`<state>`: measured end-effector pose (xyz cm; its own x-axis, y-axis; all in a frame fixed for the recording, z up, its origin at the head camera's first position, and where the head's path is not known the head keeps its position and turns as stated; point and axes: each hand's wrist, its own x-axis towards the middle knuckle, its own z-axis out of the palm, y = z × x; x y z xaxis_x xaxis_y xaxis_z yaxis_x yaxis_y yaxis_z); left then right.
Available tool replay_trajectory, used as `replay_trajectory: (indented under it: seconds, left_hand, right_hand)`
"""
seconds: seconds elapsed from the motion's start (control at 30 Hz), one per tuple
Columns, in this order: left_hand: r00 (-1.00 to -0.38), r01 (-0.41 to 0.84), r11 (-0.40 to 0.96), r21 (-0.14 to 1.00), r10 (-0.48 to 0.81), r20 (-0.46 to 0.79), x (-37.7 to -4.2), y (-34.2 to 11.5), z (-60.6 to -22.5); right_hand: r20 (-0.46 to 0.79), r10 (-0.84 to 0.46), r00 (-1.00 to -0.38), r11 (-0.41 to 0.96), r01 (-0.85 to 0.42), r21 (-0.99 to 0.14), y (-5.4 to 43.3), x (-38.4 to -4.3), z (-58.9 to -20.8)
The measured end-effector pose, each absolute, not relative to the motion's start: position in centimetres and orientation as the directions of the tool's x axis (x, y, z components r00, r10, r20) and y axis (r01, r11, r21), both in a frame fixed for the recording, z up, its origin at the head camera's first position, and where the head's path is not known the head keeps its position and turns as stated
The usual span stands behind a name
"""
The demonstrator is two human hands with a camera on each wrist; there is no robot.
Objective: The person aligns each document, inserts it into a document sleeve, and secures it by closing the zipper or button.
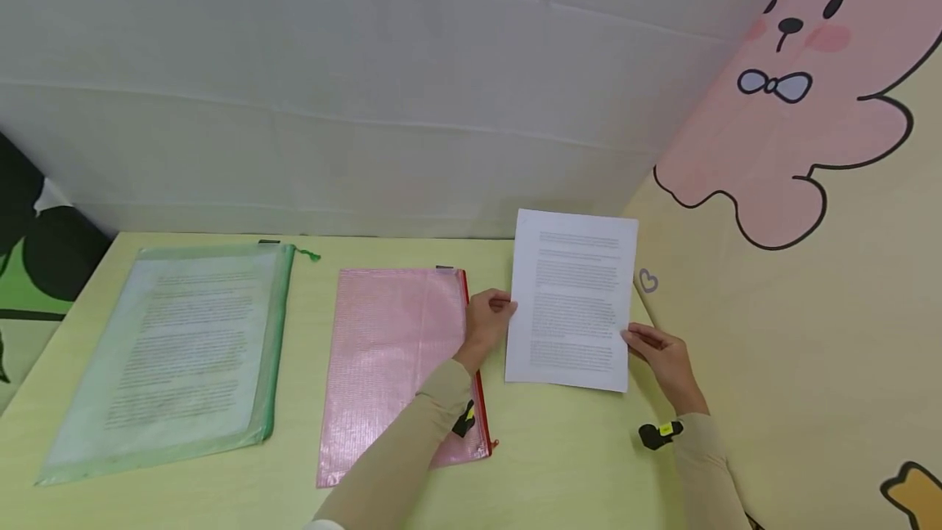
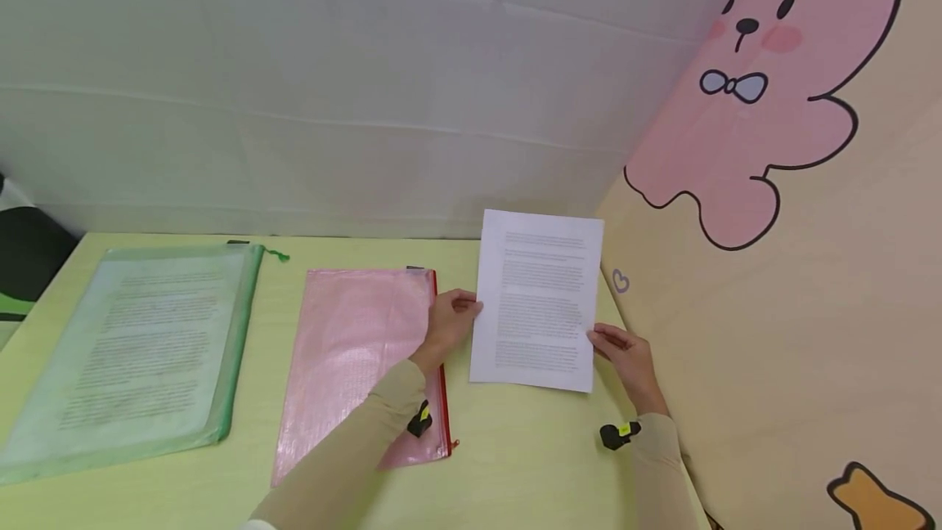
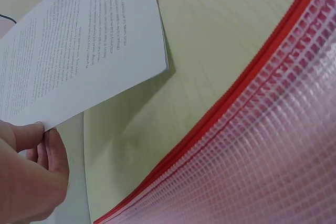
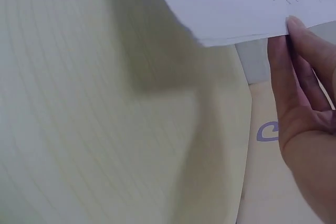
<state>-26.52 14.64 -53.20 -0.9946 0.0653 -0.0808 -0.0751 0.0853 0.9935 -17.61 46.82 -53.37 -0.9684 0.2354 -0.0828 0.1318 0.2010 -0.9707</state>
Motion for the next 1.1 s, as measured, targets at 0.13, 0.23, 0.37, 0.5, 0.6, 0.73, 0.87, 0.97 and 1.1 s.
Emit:
replay_trajectory:
  seconds: [0.13, 0.23, 0.37, 0.5, 0.6, 0.73, 0.87, 0.97, 1.1]
  left_hand:
    - [-0.997, -0.030, 0.053, 0.998, 0.071, -0.034, -26.8, 14.3, -52.7]
    - [-0.995, 0.031, 0.031, 0.999, 0.092, 0.028, -26.7, 13.8, -52.0]
    - [-0.981, 0.139, 0.006, 0.990, 0.135, 0.137, -26.6, 13.0, -50.9]
    - [-0.962, 0.216, -0.017, 0.976, 0.165, 0.215, -26.4, 12.3, -50.0]
    - [-0.944, 0.268, -0.049, 0.962, 0.185, 0.272, -26.3, 11.6, -49.9]
    - [-0.911, 0.327, -0.094, 0.940, 0.233, 0.340, -26.3, 10.8, -50.3]
    - [-0.881, 0.351, -0.110, 0.930, 0.297, 0.368, -26.3, 9.9, -50.8]
    - [-0.866, 0.356, -0.089, 0.930, 0.343, 0.364, -26.1, 9.3, -51.0]
    - [-0.854, 0.354, -0.050, 0.934, 0.389, 0.344, -26.0, 8.8, -51.2]
  right_hand:
    - [-0.064, 0.227, -0.972, 0.187, 0.108, -0.976, 46.6, -17.7, -53.1]
    - [-0.035, 0.205, -0.978, 0.188, 0.075, -0.979, 46.4, -17.8, -52.9]
    - [0.018, 0.163, -0.986, 0.195, 0.014, -0.981, 46.0, -17.9, -52.3]
    - [0.057, 0.151, -0.987, 0.145, -0.035, -0.989, 45.6, -18.1, -51.7]
    - [0.082, 0.161, -0.984, 0.094, -0.067, -0.993, 45.2, -18.3, -51.3]
    - [0.124, 0.179, -0.976, 0.091, -0.109, -0.990, 44.7, -18.2, -50.7]
    - [0.129, 0.188, -0.974, 0.143, -0.102, -0.984, 44.5, -17.7, -50.4]
    - [0.113, 0.169, -0.979, 0.219, -0.074, -0.973, 44.5, -17.1, -50.5]
    - [0.116, 0.141, -0.983, 0.265, -0.075, -0.961, 44.5, -16.7, -50.8]
